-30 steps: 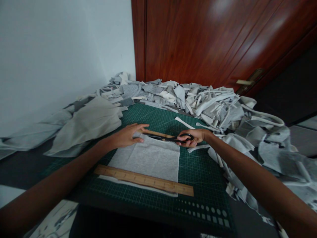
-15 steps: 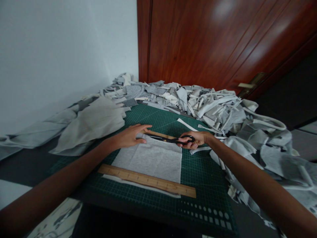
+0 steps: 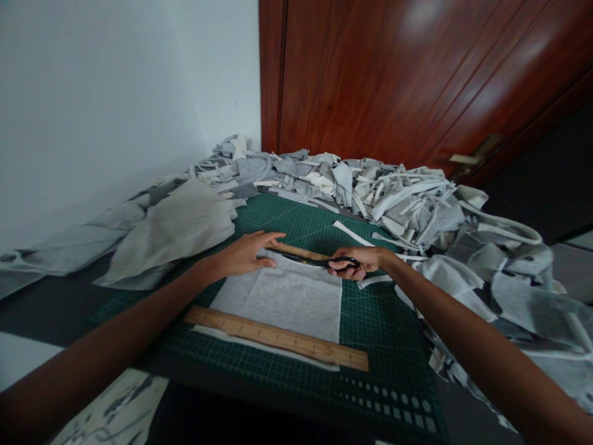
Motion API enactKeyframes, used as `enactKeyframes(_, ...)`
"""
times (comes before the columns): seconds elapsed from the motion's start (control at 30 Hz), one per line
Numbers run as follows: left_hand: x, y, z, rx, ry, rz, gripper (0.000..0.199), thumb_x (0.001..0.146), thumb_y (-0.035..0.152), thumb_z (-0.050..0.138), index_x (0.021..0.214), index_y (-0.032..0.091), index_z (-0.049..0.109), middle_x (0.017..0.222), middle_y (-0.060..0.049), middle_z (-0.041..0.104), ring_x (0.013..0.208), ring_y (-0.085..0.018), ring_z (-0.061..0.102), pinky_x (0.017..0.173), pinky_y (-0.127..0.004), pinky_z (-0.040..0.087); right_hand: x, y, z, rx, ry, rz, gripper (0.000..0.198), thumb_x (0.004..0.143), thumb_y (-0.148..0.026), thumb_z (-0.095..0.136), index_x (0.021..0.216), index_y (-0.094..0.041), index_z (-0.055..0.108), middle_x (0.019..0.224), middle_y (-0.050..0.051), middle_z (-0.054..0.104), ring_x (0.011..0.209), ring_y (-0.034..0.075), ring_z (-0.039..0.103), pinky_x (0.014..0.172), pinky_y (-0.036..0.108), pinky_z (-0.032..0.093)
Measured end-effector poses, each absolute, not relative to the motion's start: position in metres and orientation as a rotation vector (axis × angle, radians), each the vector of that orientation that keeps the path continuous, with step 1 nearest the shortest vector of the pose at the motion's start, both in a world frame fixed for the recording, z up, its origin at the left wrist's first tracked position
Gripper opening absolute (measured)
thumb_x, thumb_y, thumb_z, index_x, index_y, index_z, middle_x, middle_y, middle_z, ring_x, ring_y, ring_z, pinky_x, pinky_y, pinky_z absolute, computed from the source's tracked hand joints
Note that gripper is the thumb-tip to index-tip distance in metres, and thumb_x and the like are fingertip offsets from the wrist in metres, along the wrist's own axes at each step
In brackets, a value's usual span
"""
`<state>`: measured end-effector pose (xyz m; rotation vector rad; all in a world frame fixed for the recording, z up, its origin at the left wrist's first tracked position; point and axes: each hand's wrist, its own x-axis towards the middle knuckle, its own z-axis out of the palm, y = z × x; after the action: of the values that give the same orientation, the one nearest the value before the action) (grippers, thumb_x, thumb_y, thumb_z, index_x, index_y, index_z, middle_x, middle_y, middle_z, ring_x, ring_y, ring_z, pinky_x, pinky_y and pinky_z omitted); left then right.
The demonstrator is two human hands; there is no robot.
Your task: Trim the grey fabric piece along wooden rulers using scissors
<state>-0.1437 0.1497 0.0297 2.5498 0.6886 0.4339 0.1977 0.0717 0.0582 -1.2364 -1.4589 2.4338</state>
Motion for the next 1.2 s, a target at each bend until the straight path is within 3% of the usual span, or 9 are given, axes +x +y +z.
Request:
enactKeyframes(0.63,-0.147,0.151,0.03,2.547,0.674,0.429,0.075,0.086,0.033,0.08,0.151,0.021,0.045,0.135,-0.012,0.067,0.13,-0.028,0.059,0.108,-0.042,0.044,0.197,0.069,0.053,-1.313,-1.46,2.414,0.038,0.093,-0.054,0.066,0.092,-0.018,0.055,0.052,-0.013,0.032,0.038,0.003,0.017,0.033,0.011,0.021)
enactKeyframes(0.83,-0.159,0.165,0.033,2.456,0.517,0.357,0.075,0.091,0.022,0.071,0.157,0.025,0.037,0.147,-0.012,0.062,0.136,-0.024,0.058,0.115,-0.043,0.041,0.198,0.073,0.052,-1.239,-1.453,2.467,0.036,0.093,-0.052,0.066,0.091,-0.018,0.054,0.052,-0.012,0.033,0.038,0.004,0.02,0.032,0.013,0.025)
enactKeyframes(1.2,-0.162,0.167,0.037,2.405,0.494,0.317,0.081,0.092,0.027,0.071,0.16,0.023,0.029,0.15,-0.013,0.058,0.14,-0.025,0.056,0.117,-0.044,0.039,0.19,0.082,0.056,-1.269,-1.44,2.486,0.039,0.094,-0.055,0.064,0.094,-0.018,0.053,0.056,-0.011,0.035,0.04,0.004,0.021,0.035,0.013,0.024)
